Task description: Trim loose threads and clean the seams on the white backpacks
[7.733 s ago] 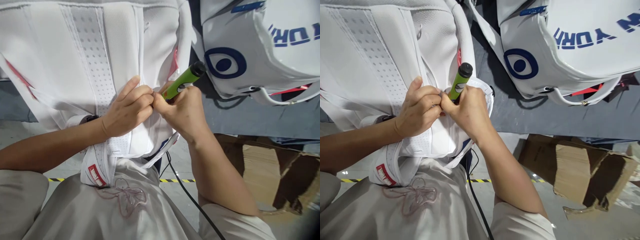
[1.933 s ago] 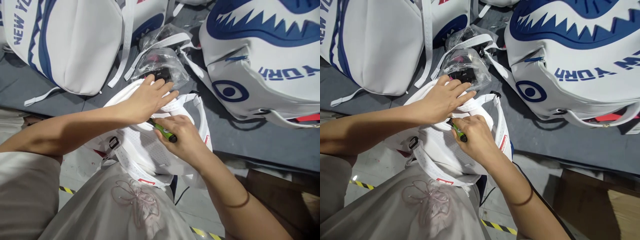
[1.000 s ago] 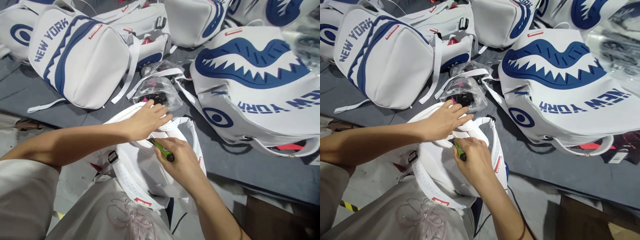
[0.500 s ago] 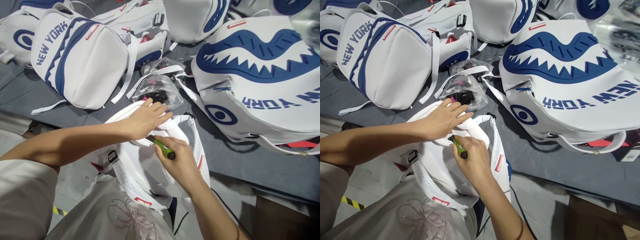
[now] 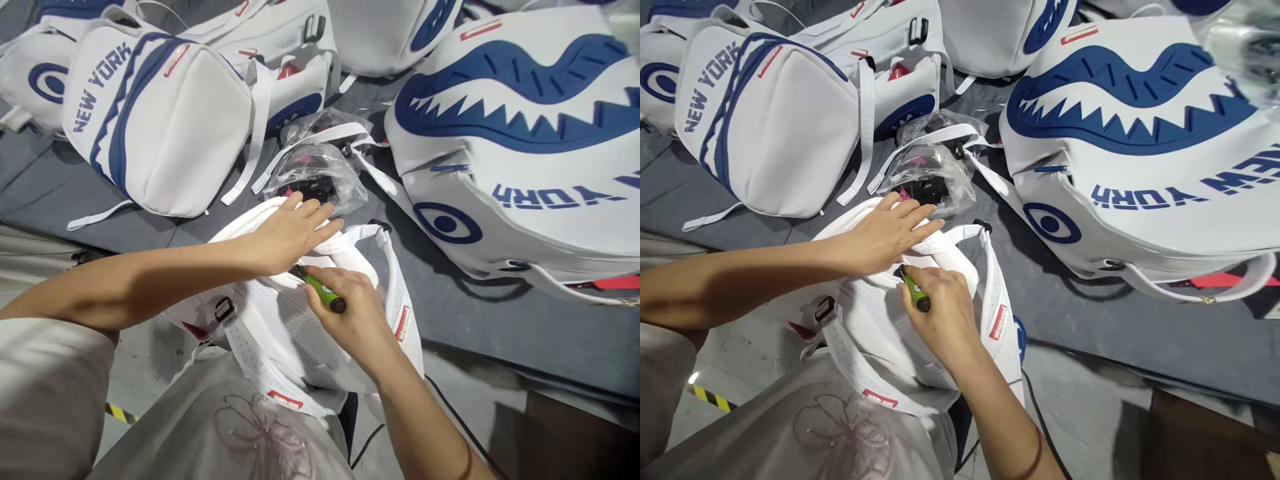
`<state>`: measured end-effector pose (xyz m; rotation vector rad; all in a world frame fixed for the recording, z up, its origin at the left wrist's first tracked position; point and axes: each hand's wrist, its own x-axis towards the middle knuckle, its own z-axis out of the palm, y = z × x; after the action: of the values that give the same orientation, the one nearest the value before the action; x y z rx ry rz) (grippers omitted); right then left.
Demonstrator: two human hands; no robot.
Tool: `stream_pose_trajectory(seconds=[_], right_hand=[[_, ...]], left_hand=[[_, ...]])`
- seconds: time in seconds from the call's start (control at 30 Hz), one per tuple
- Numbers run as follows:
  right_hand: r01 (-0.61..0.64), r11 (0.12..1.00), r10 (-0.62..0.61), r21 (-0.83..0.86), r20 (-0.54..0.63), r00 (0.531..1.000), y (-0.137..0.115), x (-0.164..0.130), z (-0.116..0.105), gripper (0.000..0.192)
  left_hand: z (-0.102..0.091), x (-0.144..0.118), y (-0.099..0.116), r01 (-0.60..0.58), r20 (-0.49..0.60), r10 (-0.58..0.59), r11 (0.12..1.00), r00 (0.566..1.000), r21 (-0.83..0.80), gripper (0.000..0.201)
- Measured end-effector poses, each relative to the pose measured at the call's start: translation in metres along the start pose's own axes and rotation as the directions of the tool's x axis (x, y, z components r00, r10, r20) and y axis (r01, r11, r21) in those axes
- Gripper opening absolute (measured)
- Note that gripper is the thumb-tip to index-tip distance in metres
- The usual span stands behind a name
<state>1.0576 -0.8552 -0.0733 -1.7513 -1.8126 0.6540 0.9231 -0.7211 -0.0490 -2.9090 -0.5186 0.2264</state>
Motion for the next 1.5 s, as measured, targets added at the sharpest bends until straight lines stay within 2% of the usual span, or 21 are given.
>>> stream_pose_trajectory(seconds=[0.1,0.23,0.37,0.47,0.57,0.63,0.73,0.8,0.87,0.97,1.03,1.1,1.27,1.33,1.5], right_hand=[[-0.007,1.000,0.007,-0.013,0.043,0.999,-0.001,0.000,0.000,0.022],[-0.012,1.000,0.012,0.006,-0.026,1.000,0.000,-0.002,0.004,0.024],[0.024,0.999,-0.023,0.027,-0.038,0.999,0.001,-0.003,0.010,0.023],[0.035,0.999,-0.031,0.031,-0.117,0.993,0.002,-0.002,0.015,0.024],[0.045,0.995,-0.037,0.087,-0.090,0.995,0.002,-0.002,0.017,0.023],[0.061,0.991,-0.053,0.118,-0.068,0.996,-0.002,-0.006,0.016,0.022],[0.149,0.981,-0.132,0.127,-0.131,0.982,-0.015,-0.019,0.019,0.023],[0.239,0.963,-0.220,0.125,-0.147,0.964,-0.027,-0.025,0.026,0.024],[0.296,0.949,-0.281,0.111,-0.136,0.950,-0.034,-0.022,0.036,0.025],[0.258,0.962,-0.245,0.093,-0.128,0.961,-0.036,-0.002,0.052,0.026],[0.187,0.979,-0.179,0.082,-0.100,0.979,-0.037,0.014,0.062,0.025],[0.141,0.988,-0.137,0.056,-0.067,0.988,-0.041,0.025,0.067,0.024],[0.080,0.996,-0.082,-0.044,-0.037,0.996,-0.060,0.034,0.078,0.018],[0.070,0.997,-0.071,-0.046,-0.041,0.997,-0.063,0.037,0.084,0.019],[0.095,0.995,-0.094,0.018,-0.080,0.992,-0.058,0.038,0.093,0.022]], left_hand=[[0.001,0.000,0.000,0.004,-0.012,-0.004,1.000,1.000,0.002,0.070],[-0.001,-0.002,0.001,0.008,-0.022,-0.008,1.000,1.000,-0.004,0.068],[-0.002,-0.003,0.001,0.013,-0.012,-0.013,1.000,1.000,-0.009,0.071],[0.000,-0.002,-0.001,0.014,-0.003,-0.015,1.000,1.000,-0.018,0.075],[0.000,-0.002,-0.001,0.022,-0.001,-0.022,0.999,1.000,-0.026,0.080],[-0.006,-0.011,0.004,0.044,0.023,-0.044,0.999,0.999,-0.009,0.083],[-0.021,-0.044,0.020,0.150,0.075,-0.151,0.989,0.986,0.017,0.082],[-0.029,-0.074,0.028,0.255,0.075,-0.254,0.967,0.964,-0.007,0.082],[-0.030,-0.099,0.028,0.367,0.074,-0.362,0.929,0.929,-0.054,0.087],[-0.019,-0.118,0.007,0.545,0.157,-0.528,0.831,0.835,-0.108,0.106],[-0.009,-0.118,-0.010,0.630,0.248,-0.593,0.769,0.766,-0.106,0.118],[-0.002,-0.111,-0.022,0.666,0.311,-0.621,0.744,0.720,-0.056,0.127],[0.004,-0.087,-0.025,0.657,0.349,-0.648,0.746,0.677,0.109,0.136],[0.007,-0.084,-0.025,0.638,0.345,-0.635,0.760,0.691,0.120,0.133],[0.011,-0.095,-0.031,0.536,0.296,-0.529,0.842,0.795,0.062,0.115]])
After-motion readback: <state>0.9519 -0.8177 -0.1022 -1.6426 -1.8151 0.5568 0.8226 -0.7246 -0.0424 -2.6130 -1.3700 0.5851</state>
